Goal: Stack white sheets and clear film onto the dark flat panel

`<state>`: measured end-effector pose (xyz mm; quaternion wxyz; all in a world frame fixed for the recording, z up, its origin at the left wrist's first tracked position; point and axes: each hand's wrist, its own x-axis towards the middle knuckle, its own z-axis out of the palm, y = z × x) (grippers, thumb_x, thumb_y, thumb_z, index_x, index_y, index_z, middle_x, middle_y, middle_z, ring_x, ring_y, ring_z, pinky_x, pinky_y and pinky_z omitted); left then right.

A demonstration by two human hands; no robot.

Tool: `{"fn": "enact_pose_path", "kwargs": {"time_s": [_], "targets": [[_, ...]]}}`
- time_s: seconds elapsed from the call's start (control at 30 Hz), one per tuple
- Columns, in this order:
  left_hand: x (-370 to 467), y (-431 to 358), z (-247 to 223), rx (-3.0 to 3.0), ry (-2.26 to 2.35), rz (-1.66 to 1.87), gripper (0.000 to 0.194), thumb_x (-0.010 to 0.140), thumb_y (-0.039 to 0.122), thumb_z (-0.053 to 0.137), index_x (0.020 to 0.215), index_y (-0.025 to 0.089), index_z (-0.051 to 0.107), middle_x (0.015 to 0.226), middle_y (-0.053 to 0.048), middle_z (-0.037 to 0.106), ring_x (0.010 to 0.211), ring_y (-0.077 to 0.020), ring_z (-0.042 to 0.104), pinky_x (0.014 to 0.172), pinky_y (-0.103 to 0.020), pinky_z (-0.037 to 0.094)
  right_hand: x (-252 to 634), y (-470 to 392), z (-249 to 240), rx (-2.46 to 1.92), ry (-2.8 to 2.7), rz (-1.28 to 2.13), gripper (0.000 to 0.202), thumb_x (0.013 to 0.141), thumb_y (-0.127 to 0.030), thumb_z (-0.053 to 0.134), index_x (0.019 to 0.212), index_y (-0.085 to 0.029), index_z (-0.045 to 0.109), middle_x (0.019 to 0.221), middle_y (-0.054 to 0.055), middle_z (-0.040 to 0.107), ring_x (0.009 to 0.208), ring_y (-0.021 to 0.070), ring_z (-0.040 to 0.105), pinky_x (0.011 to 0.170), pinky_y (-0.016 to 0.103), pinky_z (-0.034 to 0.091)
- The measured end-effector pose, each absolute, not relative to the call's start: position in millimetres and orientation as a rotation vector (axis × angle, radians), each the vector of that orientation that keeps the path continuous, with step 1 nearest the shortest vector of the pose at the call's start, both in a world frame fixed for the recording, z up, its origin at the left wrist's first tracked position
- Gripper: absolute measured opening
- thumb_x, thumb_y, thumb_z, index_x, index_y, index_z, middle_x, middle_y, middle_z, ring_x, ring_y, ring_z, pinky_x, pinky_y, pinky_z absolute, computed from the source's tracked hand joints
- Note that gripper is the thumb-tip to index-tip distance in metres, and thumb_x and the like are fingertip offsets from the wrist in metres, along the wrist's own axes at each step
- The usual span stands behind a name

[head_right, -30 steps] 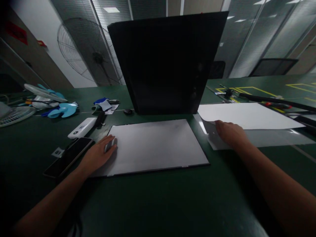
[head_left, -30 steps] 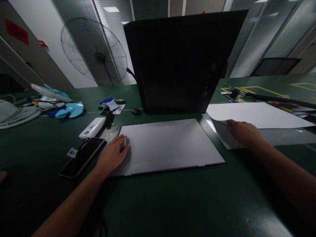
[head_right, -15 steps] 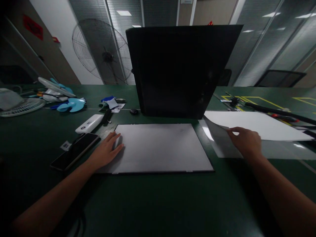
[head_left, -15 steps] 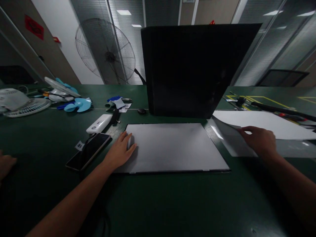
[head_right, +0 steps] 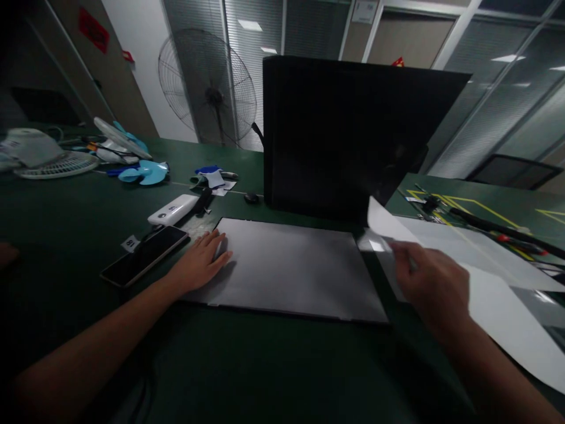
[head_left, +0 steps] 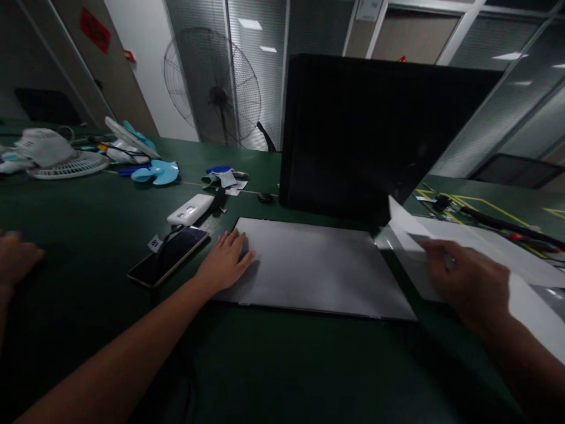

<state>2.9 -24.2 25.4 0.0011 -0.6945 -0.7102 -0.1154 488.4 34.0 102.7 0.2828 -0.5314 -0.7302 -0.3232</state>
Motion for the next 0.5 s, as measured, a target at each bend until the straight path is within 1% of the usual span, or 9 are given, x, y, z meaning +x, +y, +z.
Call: {"fn": "enact_pose_path", "kwargs": {"time_s": [0.03,0.1,0.17,0.23,0.3,0.37,0.5], "targets": [[3.1,-24.6,26.7,-2.176,-2.239,-0.382,0.071,0.103,0.056,0.034,0.153,0.006,0.043,0.162,-0.022,0.037,0.152,-0.0381,0.030,0.124,-0.053,0.025,470.0,22.9,103.6,-1.323,-2.067,-0.801,0.044,0.101,-0.050,0.044,0.099,-0.018,0.076,0.076,0.008,0.072,0.064,0.0188,0.064,0.057,0.028,0.037],[3.5,-25.2,29.4,-2.164,-2.276,-0.435,0.069,0.103,0.054,0.034,0.152,0.006,0.044,0.162,-0.021,0.040,0.153,-0.0360,0.031,0.123,-0.052,0.027,431.8,2.3,101.0,-1.124,-2.304,-0.594,0.037,0.102,-0.045,0.047,0.106,-0.021,0.075,0.089,0.006,0.076,0.071,0.0181,0.069,0.061,0.028,0.046],[3.6,-25.6,31.9,-2.158,-2.317,-0.504,0.067,0.103,0.054,0.034,0.151,0.008,0.045,0.162,-0.019,0.040,0.153,-0.0336,0.030,0.123,-0.051,0.028,393.9,-14.2,93.8,-0.945,-2.527,-0.372,0.035,0.104,-0.038,0.044,0.113,-0.021,0.073,0.105,0.008,0.076,0.083,0.0210,0.072,0.070,0.032,0.055],[3.3,-26.0,34.2,-2.154,-2.348,-0.575,0.066,0.103,0.054,0.033,0.150,0.009,0.046,0.161,-0.018,0.041,0.153,-0.0317,0.031,0.124,-0.050,0.027,357.7,-25.4,84.7,-0.808,-2.710,-0.231,0.033,0.104,-0.031,0.043,0.115,-0.018,0.072,0.113,0.012,0.074,0.089,0.0248,0.073,0.074,0.037,0.057],[3.0,-26.4,36.3,-2.143,-2.375,-0.635,0.066,0.103,0.054,0.033,0.151,0.010,0.046,0.161,-0.018,0.042,0.153,-0.0307,0.032,0.124,-0.049,0.026,323.6,-32.3,76.4,-0.703,-2.845,-0.187,0.029,0.102,-0.026,0.047,0.114,-0.014,0.071,0.113,0.015,0.073,0.089,0.0271,0.072,0.072,0.039,0.057],[3.1,-26.9,38.2,-2.137,-2.394,-0.677,0.066,0.103,0.054,0.033,0.151,0.010,0.045,0.161,-0.018,0.042,0.152,-0.0300,0.034,0.123,-0.049,0.028,292.0,-36.5,70.8,-0.620,-2.930,-0.184,0.025,0.101,-0.024,0.050,0.110,-0.013,0.070,0.111,0.016,0.072,0.088,0.0274,0.071,0.069,0.038,0.056],[2.9,-27.4,40.3,-2.157,-2.392,-0.693,0.066,0.103,0.052,0.035,0.150,0.008,0.047,0.161,-0.019,0.042,0.152,-0.0290,0.035,0.123,-0.046,0.028,239.3,-42.4,66.8,-0.481,-2.984,-0.212,0.023,0.100,-0.023,0.049,0.101,-0.011,0.070,0.096,0.015,0.071,0.081,0.0257,0.069,0.061,0.034,0.053]]}}
